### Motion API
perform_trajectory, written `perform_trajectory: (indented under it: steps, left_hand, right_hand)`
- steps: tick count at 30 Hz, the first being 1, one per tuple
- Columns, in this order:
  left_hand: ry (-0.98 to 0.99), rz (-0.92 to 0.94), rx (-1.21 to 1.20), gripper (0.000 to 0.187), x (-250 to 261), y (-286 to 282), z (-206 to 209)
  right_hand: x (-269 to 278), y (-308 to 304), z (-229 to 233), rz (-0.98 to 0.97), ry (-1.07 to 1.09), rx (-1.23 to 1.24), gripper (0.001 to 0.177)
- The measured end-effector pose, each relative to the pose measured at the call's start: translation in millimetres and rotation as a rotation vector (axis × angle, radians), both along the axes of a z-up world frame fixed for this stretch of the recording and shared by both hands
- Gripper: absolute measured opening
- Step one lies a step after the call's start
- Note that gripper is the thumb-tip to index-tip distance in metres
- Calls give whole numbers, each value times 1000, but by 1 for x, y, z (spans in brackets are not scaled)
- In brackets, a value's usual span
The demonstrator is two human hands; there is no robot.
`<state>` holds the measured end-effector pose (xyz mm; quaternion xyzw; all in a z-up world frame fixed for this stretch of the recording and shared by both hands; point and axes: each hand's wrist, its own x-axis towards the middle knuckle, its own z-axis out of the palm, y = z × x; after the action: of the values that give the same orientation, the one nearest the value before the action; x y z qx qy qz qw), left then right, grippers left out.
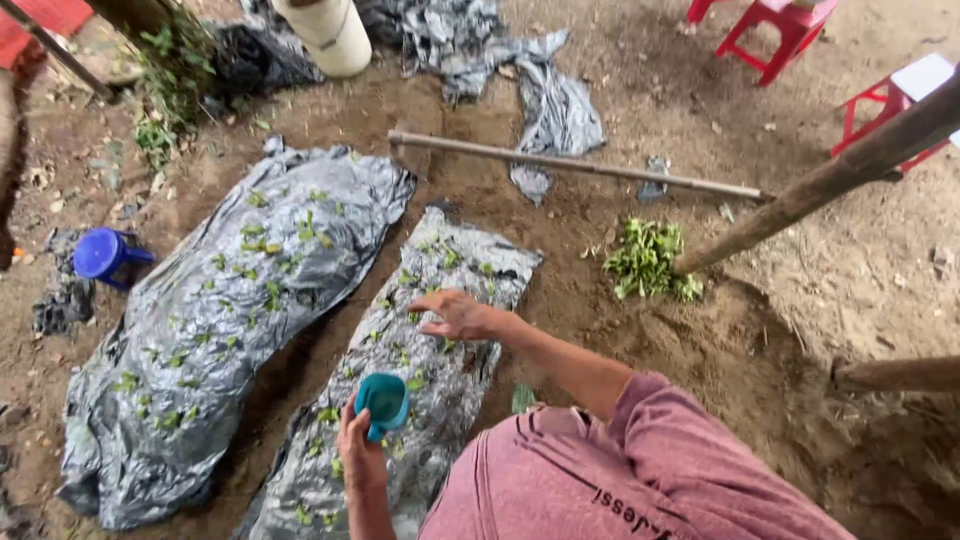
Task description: The person plants seeds by hand into a prepared garden bed, using a small blue cup to hold the seeds. After planting, the person uses a hoe to cover the seeds with soil.
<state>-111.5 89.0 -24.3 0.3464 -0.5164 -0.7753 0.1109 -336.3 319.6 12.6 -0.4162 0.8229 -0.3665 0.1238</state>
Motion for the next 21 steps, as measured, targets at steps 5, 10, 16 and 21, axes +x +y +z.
perform_trajectory:
  steps: [5,10,16,21]
  left_hand:
    - [-104,-192,3,69,-20,30,61]
    - [28,-237,27,66,-38,48,64]
    - [61,-164,-1,57,-39,54,0]
    - [80,-69,45,56,-36,59,15]
  right_hand:
    - [59,-35,106,515,-94,259,40]
    - [81,-46,77,616,155,604,14]
    - [79,-49,-8,539,318,537,22]
    - [26,-1,112,473,-208,160,37]
